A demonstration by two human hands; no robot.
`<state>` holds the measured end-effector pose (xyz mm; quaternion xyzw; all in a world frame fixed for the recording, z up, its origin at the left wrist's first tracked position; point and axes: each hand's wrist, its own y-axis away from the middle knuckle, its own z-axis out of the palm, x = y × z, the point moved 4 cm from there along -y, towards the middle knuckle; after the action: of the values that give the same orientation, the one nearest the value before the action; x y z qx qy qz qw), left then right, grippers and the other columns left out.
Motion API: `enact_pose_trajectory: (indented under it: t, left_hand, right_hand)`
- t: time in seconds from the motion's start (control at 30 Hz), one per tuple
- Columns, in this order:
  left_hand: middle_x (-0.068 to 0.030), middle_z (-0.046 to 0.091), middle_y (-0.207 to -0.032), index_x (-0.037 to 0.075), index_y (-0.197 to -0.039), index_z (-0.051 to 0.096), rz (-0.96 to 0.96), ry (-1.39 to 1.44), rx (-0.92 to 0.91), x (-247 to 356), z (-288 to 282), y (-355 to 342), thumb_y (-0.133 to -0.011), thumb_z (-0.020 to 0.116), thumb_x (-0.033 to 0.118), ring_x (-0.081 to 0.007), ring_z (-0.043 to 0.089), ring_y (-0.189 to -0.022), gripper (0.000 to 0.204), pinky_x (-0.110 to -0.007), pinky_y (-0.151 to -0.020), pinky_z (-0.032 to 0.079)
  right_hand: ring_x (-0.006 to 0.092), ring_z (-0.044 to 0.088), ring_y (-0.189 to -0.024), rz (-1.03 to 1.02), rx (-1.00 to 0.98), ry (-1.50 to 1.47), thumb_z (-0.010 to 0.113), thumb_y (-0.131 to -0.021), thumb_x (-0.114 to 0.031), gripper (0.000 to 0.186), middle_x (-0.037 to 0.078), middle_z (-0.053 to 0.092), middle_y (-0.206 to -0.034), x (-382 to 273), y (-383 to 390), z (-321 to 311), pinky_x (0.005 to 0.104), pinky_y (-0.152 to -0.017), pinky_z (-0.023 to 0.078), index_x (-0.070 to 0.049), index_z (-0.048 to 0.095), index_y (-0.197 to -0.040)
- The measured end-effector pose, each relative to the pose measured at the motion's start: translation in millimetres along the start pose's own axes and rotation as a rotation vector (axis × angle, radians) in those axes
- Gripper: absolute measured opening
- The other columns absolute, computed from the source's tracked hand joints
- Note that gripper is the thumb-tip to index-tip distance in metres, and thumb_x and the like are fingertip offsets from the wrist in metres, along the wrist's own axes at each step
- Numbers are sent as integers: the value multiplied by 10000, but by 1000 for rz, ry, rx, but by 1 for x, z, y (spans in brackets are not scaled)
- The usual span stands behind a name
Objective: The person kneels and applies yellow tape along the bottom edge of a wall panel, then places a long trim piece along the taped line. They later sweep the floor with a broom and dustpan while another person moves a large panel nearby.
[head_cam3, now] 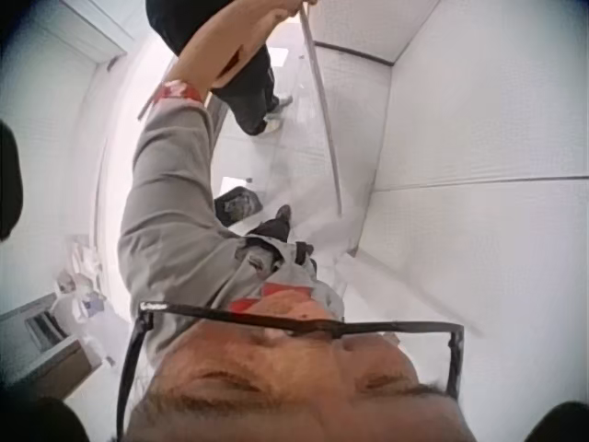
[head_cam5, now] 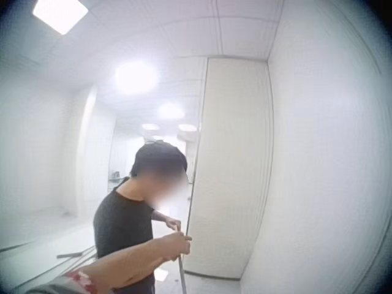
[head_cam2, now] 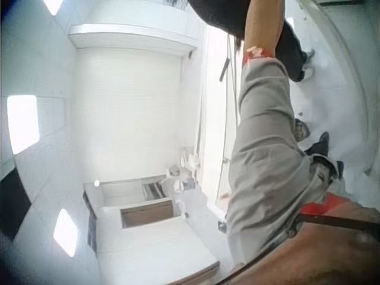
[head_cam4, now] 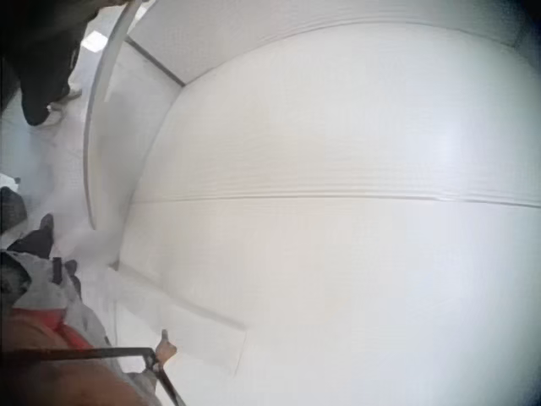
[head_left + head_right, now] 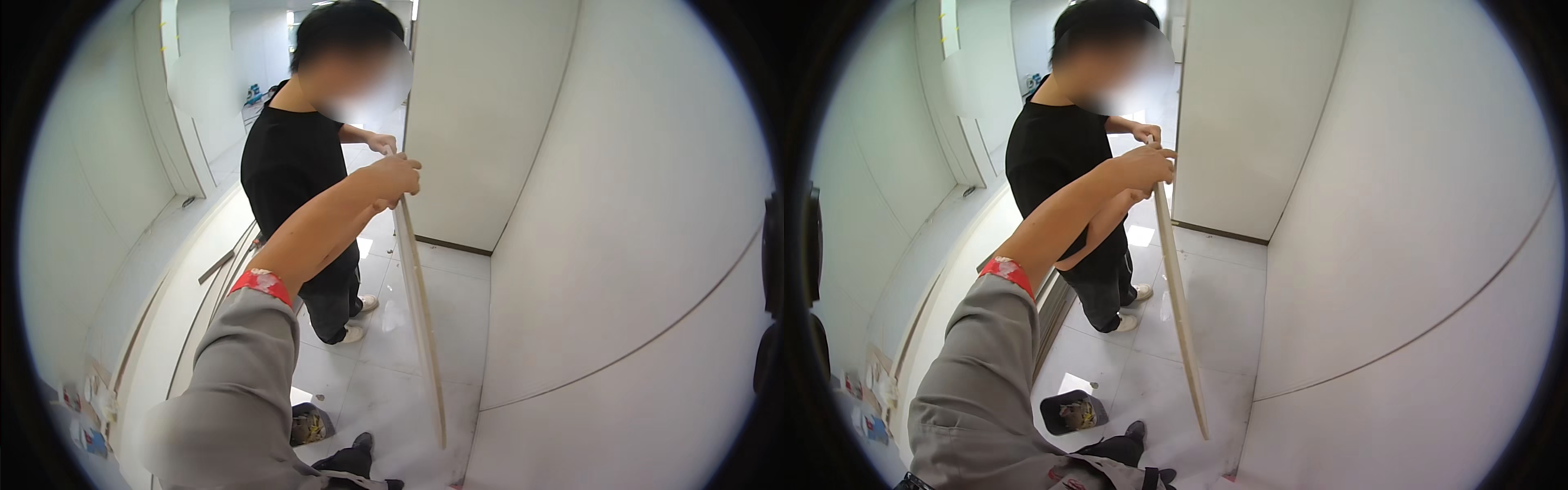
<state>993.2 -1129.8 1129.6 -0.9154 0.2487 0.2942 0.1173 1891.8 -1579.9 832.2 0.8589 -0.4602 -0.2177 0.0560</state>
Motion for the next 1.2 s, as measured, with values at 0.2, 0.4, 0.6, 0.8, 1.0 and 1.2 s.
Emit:
enact_pose_trajectory:
  t: [0.2,0.4,0.6,0.8,1.0,1.2]
  left_hand:
    - [24,671,-1086,243,-1118,702,-334,14,-278,-35,-37,-4,-497,906,250,-249,585,-1147,654,-426,-934,429]
    - [-31,700,-1048,185,-1249,654,-504,420,187,-41,-77,-16,-838,688,278,-270,618,-1054,423,-420,-932,432]
    - [-55,722,-1072,106,-1241,654,-415,928,400,112,-129,58,-825,768,138,-250,674,-989,432,-356,-874,519]
    - [-114,712,-1021,94,-1237,647,-397,1172,-135,343,-30,201,-820,762,274,-321,671,-903,468,-435,-804,522]
    - [-138,702,-1100,78,-1303,582,-780,1264,-564,458,10,320,-810,753,298,-342,661,-1030,566,-441,-869,510]
    - [-160,659,-1229,64,-1419,457,-1107,1490,-317,448,15,384,-812,754,277,-371,637,-1076,708,-428,-917,506]
  right_hand:
    - [235,516,-580,41,-73,59,769,-821,-503,649,144,646,-639,-41,16,-5,446,-592,482,105,627,-643]
    - [271,634,-800,-53,-220,148,777,-836,-447,565,202,724,-921,-132,46,-17,431,-818,525,112,701,-862]
    - [346,562,-1229,-749,-127,-349,759,-867,-360,653,246,596,-1319,-114,28,37,408,-1081,411,96,558,-1288]
    - [389,500,-1288,-1029,-270,49,731,-864,-403,631,214,589,-1340,-197,91,64,438,-1116,349,4,577,-1321]
    - [387,603,-1134,-1639,-305,211,726,-872,-213,427,238,659,-1193,-325,192,75,444,-994,456,57,640,-1191]
    - [363,581,-1185,-1917,-334,98,666,-897,-297,449,216,650,-1235,-421,317,92,490,-1060,399,5,639,-1229]
